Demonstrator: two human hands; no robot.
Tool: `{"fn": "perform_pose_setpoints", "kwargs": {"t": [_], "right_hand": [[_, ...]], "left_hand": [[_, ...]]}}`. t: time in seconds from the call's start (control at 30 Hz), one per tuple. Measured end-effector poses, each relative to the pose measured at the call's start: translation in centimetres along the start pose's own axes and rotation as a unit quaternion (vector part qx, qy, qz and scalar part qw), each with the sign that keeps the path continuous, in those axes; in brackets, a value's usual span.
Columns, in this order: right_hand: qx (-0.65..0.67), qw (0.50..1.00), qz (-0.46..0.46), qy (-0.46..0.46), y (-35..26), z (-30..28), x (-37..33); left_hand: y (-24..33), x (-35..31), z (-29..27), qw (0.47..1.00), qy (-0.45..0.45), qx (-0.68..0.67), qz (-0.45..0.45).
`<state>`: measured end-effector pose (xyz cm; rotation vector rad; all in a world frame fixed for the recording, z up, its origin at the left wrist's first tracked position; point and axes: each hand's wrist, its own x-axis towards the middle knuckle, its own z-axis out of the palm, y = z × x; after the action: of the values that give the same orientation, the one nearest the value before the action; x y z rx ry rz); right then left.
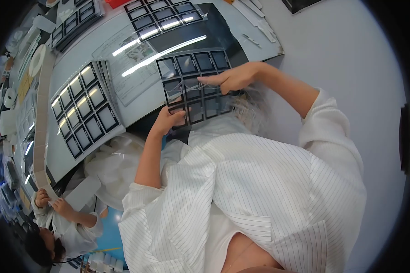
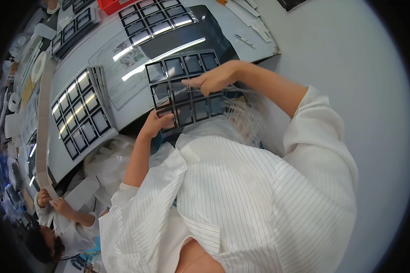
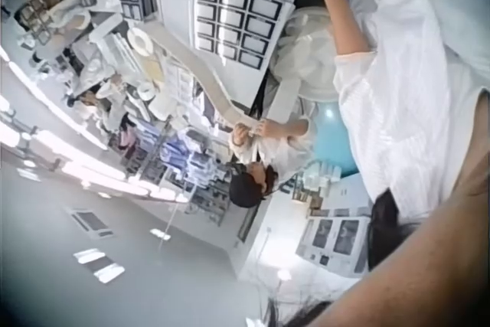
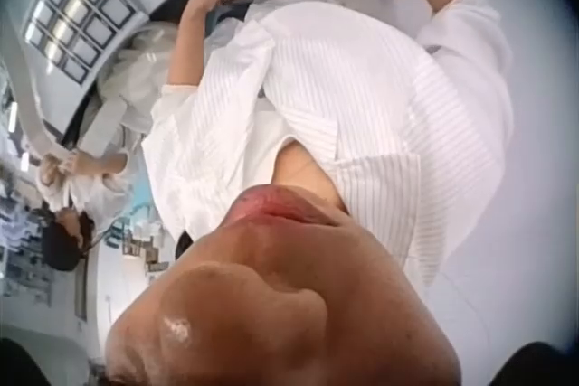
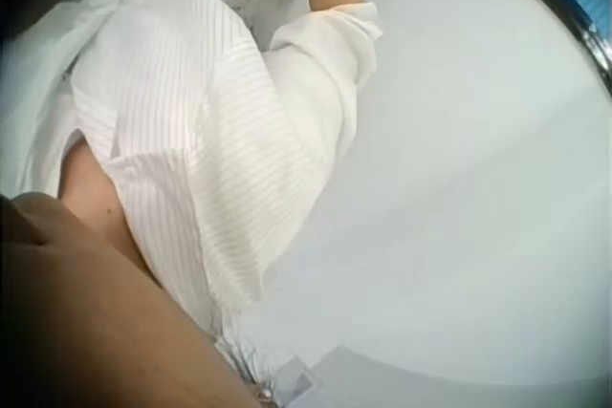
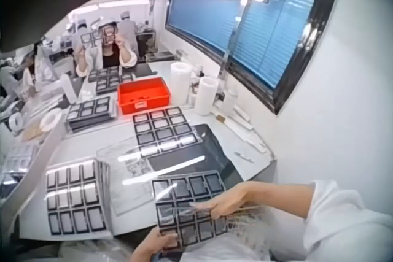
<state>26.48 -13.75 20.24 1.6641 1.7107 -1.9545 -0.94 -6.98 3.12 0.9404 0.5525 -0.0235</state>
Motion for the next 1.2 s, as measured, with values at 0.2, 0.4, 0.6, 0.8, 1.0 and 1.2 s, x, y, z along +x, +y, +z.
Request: {"fn": "perform_pose_setpoints", "kwargs": {"t": [0.2, 0.4, 0.6, 0.8, 1.0, 1.2], "right_hand": [[0.058, 0.993, 0.032, -0.093, -2.0, -1.5, -0.6], [0.160, 0.981, 0.052, -0.098, -1.8, -6.1, -4.3], [0.237, 0.967, -0.051, -0.079, -2.3, -6.0, -6.0], [0.341, 0.935, -0.076, 0.057, 3.5, -7.4, -14.5], [0.519, 0.837, -0.166, 0.053, 13.9, -1.3, -22.3], [0.546, 0.783, 0.039, 0.294, 20.6, 10.8, -29.1]], "left_hand": [[3.9, 1.3, -0.5, 0.996, 0.009, 0.037, 0.075], [0.9, 2.2, -3.6, 0.992, 0.047, 0.072, 0.093], [4.8, 0.7, -0.9, 0.974, 0.053, 0.186, 0.118], [7.3, -3.7, -2.1, 0.987, 0.019, 0.142, 0.072], [14.1, -7.6, -0.9, 0.948, -0.026, 0.312, 0.060], [17.0, -11.9, -1.8, 0.980, 0.090, 0.153, 0.091]]}}
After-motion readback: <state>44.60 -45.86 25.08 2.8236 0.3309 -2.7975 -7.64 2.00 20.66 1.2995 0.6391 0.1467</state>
